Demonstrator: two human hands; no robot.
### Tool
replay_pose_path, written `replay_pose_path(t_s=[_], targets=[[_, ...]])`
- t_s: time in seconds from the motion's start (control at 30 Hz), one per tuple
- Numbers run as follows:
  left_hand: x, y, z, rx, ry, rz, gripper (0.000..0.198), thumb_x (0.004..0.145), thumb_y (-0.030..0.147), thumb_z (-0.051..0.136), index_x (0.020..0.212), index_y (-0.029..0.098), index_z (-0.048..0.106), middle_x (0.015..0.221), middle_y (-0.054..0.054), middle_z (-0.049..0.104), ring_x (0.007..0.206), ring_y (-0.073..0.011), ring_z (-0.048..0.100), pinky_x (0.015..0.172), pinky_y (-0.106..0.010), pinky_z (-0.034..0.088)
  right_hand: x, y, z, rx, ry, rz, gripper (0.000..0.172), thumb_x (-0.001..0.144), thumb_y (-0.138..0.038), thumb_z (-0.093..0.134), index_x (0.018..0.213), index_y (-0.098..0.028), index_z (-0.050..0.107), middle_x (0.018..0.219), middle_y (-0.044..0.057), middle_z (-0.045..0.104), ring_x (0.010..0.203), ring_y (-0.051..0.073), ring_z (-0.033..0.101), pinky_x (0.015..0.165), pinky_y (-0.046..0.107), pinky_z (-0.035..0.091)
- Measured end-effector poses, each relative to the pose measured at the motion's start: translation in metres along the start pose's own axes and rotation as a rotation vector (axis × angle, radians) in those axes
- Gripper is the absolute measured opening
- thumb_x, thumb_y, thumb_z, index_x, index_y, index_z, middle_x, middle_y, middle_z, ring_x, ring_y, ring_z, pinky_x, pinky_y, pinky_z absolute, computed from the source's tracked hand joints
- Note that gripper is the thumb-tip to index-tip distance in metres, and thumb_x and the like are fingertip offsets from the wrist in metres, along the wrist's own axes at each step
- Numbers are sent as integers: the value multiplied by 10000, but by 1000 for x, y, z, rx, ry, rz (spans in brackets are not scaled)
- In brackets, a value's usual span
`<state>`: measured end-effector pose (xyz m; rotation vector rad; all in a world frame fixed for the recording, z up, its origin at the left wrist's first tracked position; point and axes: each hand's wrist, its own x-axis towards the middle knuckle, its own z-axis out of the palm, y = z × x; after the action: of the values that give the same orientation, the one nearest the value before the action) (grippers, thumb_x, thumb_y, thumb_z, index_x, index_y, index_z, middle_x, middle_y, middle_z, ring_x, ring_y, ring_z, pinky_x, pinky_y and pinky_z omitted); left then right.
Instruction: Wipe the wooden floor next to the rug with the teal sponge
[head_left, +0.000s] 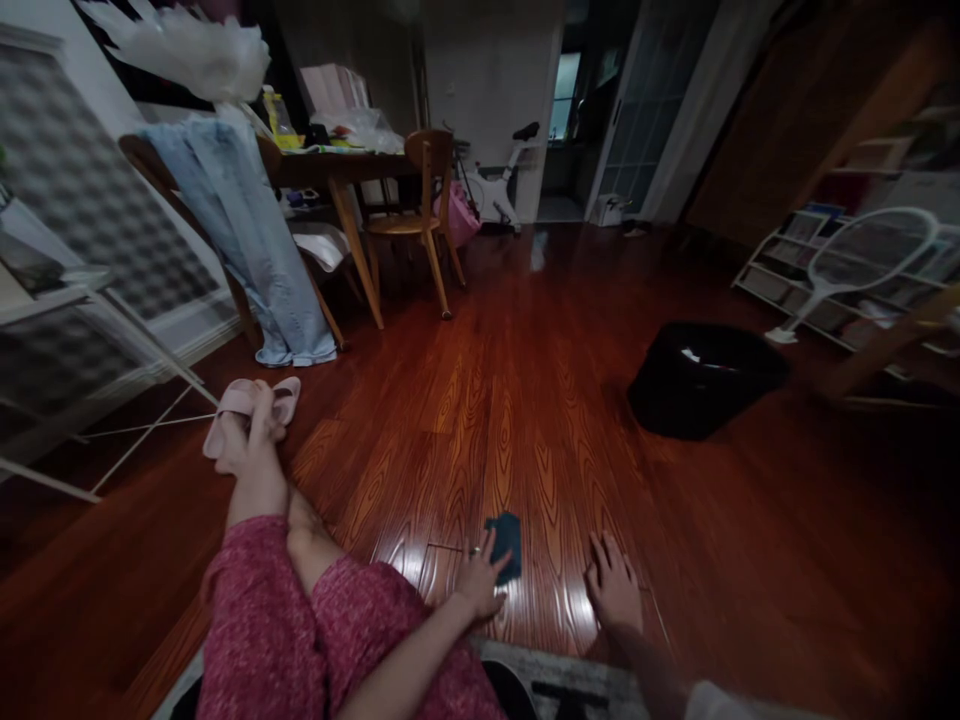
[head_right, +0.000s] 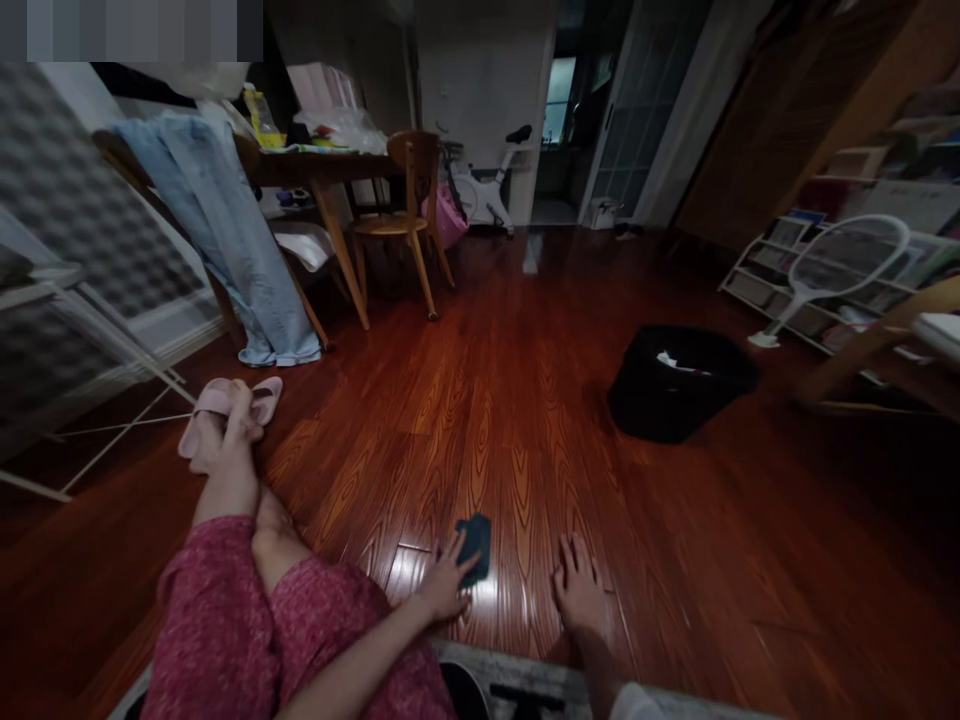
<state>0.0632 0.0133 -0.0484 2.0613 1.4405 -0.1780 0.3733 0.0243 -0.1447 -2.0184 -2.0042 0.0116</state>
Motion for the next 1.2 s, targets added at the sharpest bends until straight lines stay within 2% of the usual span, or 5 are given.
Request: replay_pose_path(t_s=[0.23, 0.5, 0.6, 0.97, 1.2], targets=[[17, 14, 10, -69, -42, 211, 698, 837, 400, 627, 1499, 392, 405, 1693, -39, 61, 1545, -328, 118, 1201, -642, 149, 0, 0, -1, -16, -25, 1, 611, 927, -316, 270, 1492, -169, 450, 1581, 111, 403, 1494, 226, 283, 1190, 451, 255], [0, -57, -50, -34, 280, -623, 681, 910, 269, 495, 1558, 334, 297, 1681, -91, 110, 1544, -315, 123, 1191, -664, 157, 1, 5, 7, -9, -25, 3, 612, 916, -308, 292, 1496, -196, 452, 1570, 94, 423, 1491, 231, 290, 1194, 463, 258], [-8, -63, -53, -26, 248, -716, 691, 930, 324, 464, 1580, 298, 234, 1682, -130, 65, 1544, -335, 96, 1165, -669, 215, 2, 4, 7, -8, -14, 7, 604, 926, -302, 280, 1493, -189, 455, 1579, 99, 411, 1476, 235, 323, 1199, 466, 248], [2, 10, 3, -105, -30, 110, 867, 773, 558, 609, 1556, 343, 303, 1683, -50, -76, 1549, -341, 3, 1213, -624, 84, 1, 3, 7, -11, 10, -12, 587, 937, -289, 277, 1486, -184, 456, 1554, 106, 445, 1476, 232, 326, 1205, 467, 234], [7, -8, -25, -29, 153, -166, 667, 902, 405, 503, 1544, 373, 324, 1688, -34, 60, 1550, -290, 90, 1228, -609, 25, 0, 0, 1, -17, 6, -5, 590, 939, -287, 292, 1511, -208, 414, 1571, 104, 422, 1475, 238, 333, 1207, 468, 233]])
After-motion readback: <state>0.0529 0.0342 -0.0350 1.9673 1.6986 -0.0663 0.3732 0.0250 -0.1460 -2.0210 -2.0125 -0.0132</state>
